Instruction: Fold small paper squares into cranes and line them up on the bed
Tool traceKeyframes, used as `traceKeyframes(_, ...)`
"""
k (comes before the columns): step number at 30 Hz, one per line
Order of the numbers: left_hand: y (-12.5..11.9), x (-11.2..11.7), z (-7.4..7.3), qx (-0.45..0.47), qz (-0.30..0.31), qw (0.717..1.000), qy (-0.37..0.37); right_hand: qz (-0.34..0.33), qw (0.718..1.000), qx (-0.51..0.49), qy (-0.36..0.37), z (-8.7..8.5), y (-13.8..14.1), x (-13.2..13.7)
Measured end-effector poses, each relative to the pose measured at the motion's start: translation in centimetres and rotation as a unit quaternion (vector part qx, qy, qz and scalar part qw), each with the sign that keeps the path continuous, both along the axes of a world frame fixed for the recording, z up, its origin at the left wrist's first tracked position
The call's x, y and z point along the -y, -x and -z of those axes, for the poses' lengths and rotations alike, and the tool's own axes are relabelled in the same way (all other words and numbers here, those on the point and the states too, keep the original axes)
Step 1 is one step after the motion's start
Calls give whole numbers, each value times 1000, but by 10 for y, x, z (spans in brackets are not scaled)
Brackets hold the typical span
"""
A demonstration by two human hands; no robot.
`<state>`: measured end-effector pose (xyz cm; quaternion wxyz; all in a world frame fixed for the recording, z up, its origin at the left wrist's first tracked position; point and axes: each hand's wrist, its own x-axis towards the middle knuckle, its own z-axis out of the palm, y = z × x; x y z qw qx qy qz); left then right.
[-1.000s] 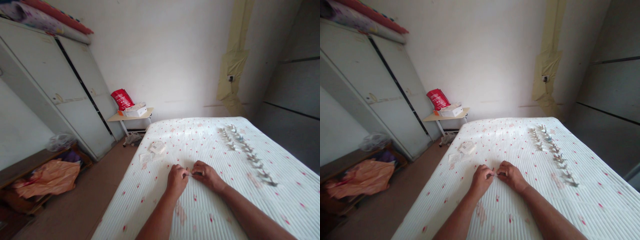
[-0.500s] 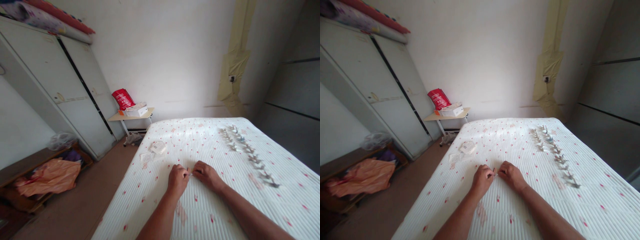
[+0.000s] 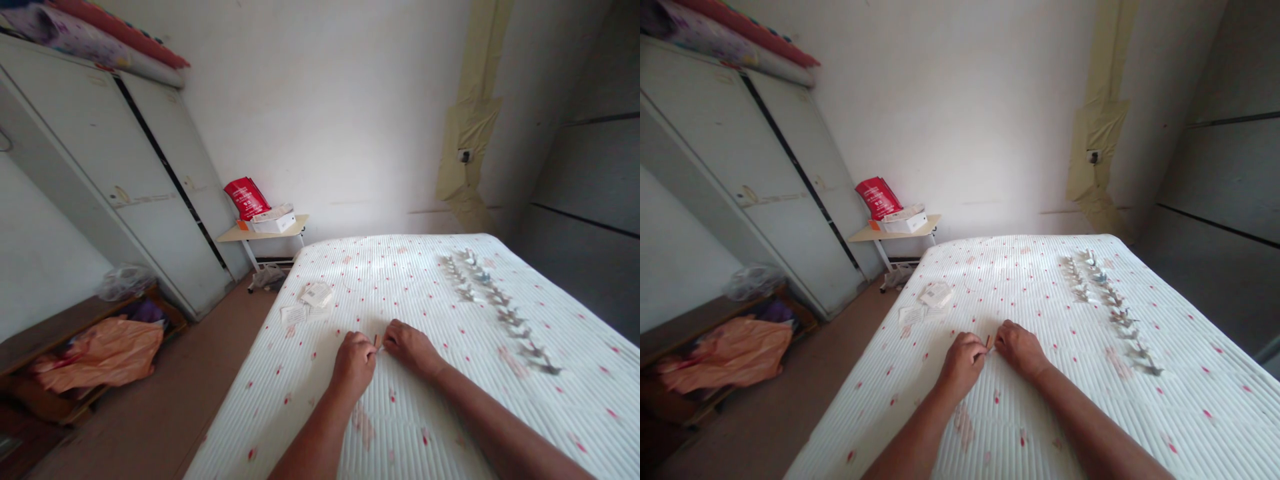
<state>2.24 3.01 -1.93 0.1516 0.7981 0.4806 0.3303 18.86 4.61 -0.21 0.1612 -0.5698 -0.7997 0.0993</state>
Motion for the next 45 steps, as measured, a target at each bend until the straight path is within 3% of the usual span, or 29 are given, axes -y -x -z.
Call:
traceKeyframes(8,0,8,-3,-59,-7,998,-22,23,999,45,19,-4,5,0)
traceKeyframes(16,1,15,-8,-136,14,989,-60,29,998,44,27,-2,5,0)
traceKeyframes(28,-4,17,-10,-212,-6,974,-83,33,999,18,5,-1,7,4)
traceKeyframes(41,-6,15,-10,-285,-2,953,-101,69,981,-175,44,6,-13,-12)
traceKeyframes(45,-6,16,-10,-288,0,951,-110,84,977,-190,54,6,-12,-10)
